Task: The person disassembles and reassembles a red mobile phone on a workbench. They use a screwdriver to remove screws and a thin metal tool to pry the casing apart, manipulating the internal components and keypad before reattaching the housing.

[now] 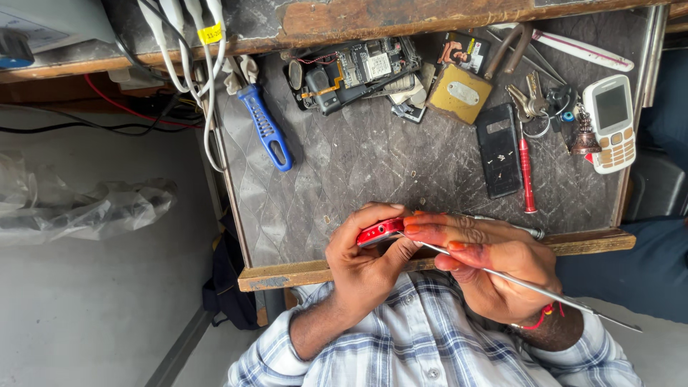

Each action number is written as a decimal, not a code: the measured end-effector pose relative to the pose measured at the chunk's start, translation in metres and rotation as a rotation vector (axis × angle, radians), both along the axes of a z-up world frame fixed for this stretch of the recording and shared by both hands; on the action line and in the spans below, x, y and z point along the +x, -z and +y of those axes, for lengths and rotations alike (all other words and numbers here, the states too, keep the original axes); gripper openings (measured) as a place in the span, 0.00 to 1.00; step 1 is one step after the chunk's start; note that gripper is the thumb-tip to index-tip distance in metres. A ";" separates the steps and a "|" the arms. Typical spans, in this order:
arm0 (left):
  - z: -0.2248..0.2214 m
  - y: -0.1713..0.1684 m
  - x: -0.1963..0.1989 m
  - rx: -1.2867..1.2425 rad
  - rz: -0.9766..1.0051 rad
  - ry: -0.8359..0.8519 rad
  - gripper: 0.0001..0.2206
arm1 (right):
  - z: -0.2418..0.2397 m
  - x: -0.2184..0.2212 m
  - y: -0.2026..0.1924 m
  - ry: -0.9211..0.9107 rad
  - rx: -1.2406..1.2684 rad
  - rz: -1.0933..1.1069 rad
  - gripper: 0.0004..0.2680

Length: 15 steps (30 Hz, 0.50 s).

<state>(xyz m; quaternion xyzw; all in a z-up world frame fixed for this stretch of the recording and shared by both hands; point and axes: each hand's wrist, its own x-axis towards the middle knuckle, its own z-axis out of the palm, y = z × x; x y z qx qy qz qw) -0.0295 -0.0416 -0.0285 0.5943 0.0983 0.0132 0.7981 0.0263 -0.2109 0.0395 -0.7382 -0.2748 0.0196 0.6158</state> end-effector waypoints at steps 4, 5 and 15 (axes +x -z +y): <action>0.000 -0.005 0.003 -0.057 0.048 0.047 0.18 | 0.002 -0.003 -0.003 0.008 -0.028 0.016 0.09; 0.000 -0.007 0.005 -0.045 0.054 0.056 0.20 | 0.003 -0.004 -0.004 0.040 -0.050 0.011 0.08; -0.002 -0.017 0.015 -0.087 0.159 0.134 0.26 | 0.010 0.006 -0.016 0.120 -0.303 -0.051 0.08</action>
